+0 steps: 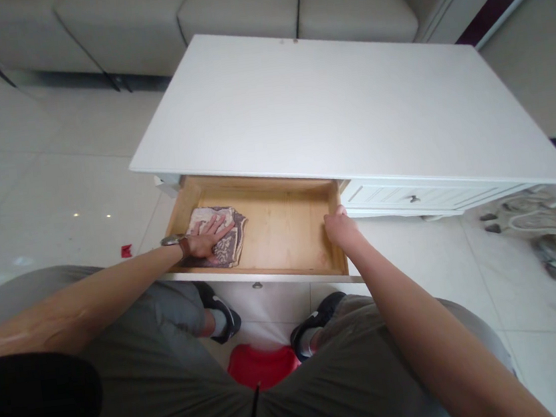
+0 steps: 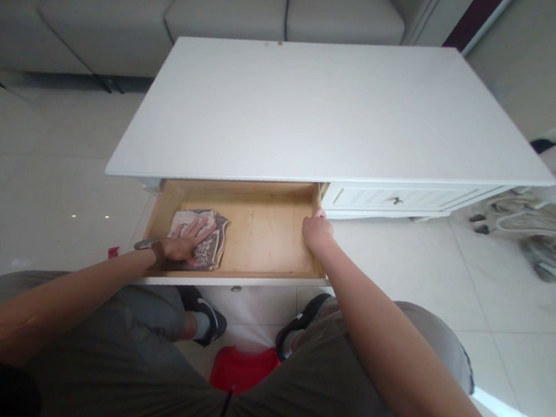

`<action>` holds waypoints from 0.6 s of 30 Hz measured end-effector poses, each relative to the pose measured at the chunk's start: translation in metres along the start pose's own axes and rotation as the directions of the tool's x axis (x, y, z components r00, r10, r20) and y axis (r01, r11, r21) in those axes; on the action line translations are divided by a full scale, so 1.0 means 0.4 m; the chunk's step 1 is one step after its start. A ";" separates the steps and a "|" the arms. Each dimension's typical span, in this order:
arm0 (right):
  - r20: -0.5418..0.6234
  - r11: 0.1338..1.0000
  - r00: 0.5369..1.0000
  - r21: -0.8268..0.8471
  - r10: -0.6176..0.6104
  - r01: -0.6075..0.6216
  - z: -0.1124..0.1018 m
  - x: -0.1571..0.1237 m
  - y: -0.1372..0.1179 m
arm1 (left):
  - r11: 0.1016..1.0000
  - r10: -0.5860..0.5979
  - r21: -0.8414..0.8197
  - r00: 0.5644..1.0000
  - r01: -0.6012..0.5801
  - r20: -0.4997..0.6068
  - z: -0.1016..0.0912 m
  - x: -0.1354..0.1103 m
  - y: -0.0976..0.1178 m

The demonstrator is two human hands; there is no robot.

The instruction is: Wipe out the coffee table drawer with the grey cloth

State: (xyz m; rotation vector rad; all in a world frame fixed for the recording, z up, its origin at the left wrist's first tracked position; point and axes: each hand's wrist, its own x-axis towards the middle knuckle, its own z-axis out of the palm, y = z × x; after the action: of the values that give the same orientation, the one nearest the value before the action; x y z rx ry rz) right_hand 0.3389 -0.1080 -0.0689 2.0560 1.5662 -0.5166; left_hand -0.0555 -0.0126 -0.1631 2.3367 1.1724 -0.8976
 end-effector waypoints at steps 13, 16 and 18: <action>0.009 1.000 1.000 -0.028 -0.002 0.003 -0.009 -0.005 -0.004 | 0.997 0.037 -0.065 0.999 -0.038 -0.026 -0.068 0.088 0.186; 0.017 1.000 1.000 -0.025 0.005 -0.005 -0.011 -0.006 -0.004 | 0.991 0.075 -0.105 0.995 -0.081 -0.060 -0.089 0.117 0.246; 0.022 1.000 1.000 -0.021 0.000 0.000 -0.012 -0.007 -0.004 | 0.984 0.101 -0.137 0.992 -0.111 -0.081 -0.102 0.139 0.293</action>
State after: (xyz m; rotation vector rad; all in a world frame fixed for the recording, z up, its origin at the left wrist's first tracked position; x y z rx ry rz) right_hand 0.3366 -0.1071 -0.0635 2.0284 1.5530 -0.5188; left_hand 0.0799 -0.0253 -0.1662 2.3104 1.0910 -0.6743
